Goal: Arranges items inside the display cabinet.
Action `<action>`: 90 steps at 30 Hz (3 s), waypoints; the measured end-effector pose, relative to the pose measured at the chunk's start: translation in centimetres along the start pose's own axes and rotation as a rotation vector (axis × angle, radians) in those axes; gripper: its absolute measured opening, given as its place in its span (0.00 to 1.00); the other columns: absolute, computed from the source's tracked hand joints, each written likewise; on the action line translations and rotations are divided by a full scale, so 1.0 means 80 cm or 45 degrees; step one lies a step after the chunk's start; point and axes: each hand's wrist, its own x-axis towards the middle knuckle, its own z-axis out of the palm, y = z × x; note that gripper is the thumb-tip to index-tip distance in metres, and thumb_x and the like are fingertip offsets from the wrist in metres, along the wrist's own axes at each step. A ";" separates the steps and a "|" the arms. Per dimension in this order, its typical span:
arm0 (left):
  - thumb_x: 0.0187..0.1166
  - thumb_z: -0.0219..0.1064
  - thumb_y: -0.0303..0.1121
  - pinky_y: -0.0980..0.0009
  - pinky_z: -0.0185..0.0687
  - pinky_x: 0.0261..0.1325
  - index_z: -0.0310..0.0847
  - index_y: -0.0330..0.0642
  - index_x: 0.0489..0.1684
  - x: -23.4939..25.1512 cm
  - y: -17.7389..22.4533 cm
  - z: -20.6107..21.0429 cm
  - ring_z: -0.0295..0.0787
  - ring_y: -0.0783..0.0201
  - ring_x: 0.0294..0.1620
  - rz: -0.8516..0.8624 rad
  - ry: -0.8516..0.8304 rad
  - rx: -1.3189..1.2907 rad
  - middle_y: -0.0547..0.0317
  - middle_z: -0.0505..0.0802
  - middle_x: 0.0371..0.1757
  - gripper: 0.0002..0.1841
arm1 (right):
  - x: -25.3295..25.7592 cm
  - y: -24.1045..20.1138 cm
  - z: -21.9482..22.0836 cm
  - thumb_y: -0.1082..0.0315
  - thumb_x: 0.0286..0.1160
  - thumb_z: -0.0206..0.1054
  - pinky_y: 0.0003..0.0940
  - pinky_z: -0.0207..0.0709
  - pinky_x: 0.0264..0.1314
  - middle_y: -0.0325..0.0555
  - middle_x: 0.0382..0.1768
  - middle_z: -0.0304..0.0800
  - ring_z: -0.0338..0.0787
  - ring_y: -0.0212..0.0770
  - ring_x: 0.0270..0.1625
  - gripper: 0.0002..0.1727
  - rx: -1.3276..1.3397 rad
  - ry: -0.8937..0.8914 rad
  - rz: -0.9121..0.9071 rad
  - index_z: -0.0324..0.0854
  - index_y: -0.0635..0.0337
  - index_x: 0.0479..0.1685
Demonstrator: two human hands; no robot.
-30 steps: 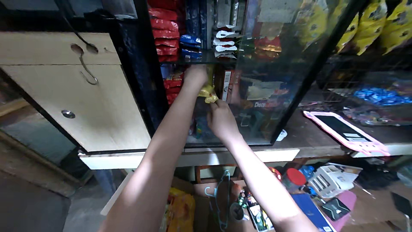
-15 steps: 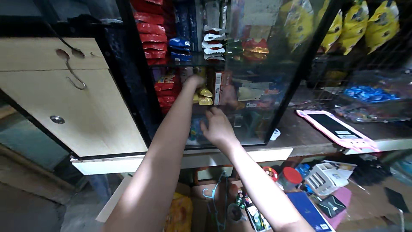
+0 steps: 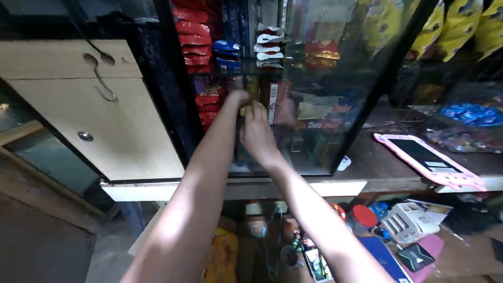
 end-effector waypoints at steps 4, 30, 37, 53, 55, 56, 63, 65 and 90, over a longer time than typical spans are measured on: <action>0.92 0.52 0.39 0.45 0.67 0.77 0.77 0.29 0.70 -0.016 0.003 0.005 0.77 0.44 0.77 0.003 0.011 0.037 0.35 0.82 0.74 0.22 | 0.043 0.004 0.015 0.75 0.81 0.60 0.53 0.62 0.86 0.73 0.86 0.58 0.63 0.66 0.88 0.35 -0.065 -0.096 0.207 0.55 0.72 0.88; 0.88 0.57 0.42 0.59 0.80 0.54 0.81 0.39 0.62 -0.021 -0.002 0.009 0.84 0.61 0.47 0.064 -0.135 -0.637 0.51 0.88 0.51 0.18 | 0.031 0.010 -0.014 0.76 0.73 0.65 0.50 0.77 0.72 0.71 0.77 0.68 0.78 0.62 0.76 0.31 0.434 0.179 0.308 0.66 0.71 0.79; 0.89 0.57 0.45 0.60 0.81 0.58 0.79 0.37 0.65 -0.040 -0.023 0.010 0.85 0.60 0.52 0.077 -0.072 -0.851 0.48 0.88 0.55 0.21 | 0.040 0.016 -0.026 0.60 0.91 0.53 0.49 0.70 0.78 0.69 0.76 0.73 0.76 0.58 0.77 0.26 0.683 0.163 0.253 0.68 0.71 0.79; 0.71 0.69 0.21 0.71 0.91 0.45 0.69 0.36 0.71 -0.254 -0.145 0.046 0.91 0.70 0.39 0.218 -0.208 -1.269 0.59 0.92 0.43 0.26 | 0.131 -0.016 -0.043 0.71 0.86 0.58 0.56 0.68 0.80 0.68 0.73 0.79 0.79 0.60 0.78 0.22 0.317 -0.274 0.282 0.73 0.72 0.76; 0.65 0.70 0.22 0.74 0.91 0.49 0.69 0.36 0.68 -0.285 -0.182 0.059 0.92 0.75 0.42 0.186 -0.280 -1.297 0.67 0.93 0.44 0.28 | 0.154 -0.014 -0.019 0.70 0.87 0.59 0.56 0.66 0.83 0.69 0.76 0.76 0.75 0.61 0.81 0.24 0.182 -0.296 0.243 0.70 0.73 0.78; 0.62 0.70 0.22 0.75 0.91 0.49 0.70 0.37 0.66 -0.297 -0.201 0.066 0.92 0.76 0.42 0.169 -0.294 -1.332 0.70 0.94 0.43 0.28 | 0.165 -0.010 -0.007 0.70 0.86 0.59 0.56 0.64 0.84 0.68 0.78 0.75 0.73 0.61 0.82 0.25 0.162 -0.290 0.237 0.70 0.73 0.79; 0.54 0.74 0.26 0.71 0.93 0.44 0.76 0.42 0.59 -0.357 -0.319 0.109 0.95 0.71 0.38 -0.201 -0.146 -1.598 0.66 0.97 0.39 0.27 | 0.196 0.002 0.026 0.68 0.87 0.59 0.62 0.63 0.83 0.67 0.76 0.78 0.74 0.64 0.81 0.22 0.172 -0.103 0.250 0.76 0.69 0.76; 0.56 0.70 0.25 0.71 0.93 0.42 0.75 0.42 0.57 -0.373 -0.339 0.114 0.95 0.71 0.36 -0.302 -0.061 -1.627 0.66 0.96 0.37 0.24 | 0.182 -0.005 0.024 0.69 0.83 0.62 0.64 0.67 0.79 0.68 0.77 0.75 0.74 0.66 0.81 0.24 0.048 -0.106 0.357 0.74 0.68 0.77; 0.71 0.58 0.20 0.71 0.92 0.45 0.73 0.39 0.58 -0.321 -0.271 0.189 0.94 0.72 0.36 -0.300 -0.705 -1.393 0.65 0.95 0.36 0.16 | -0.062 -0.017 -0.155 0.74 0.72 0.72 0.51 0.85 0.55 0.61 0.75 0.72 0.85 0.57 0.64 0.31 -0.024 -0.458 0.232 0.80 0.42 0.78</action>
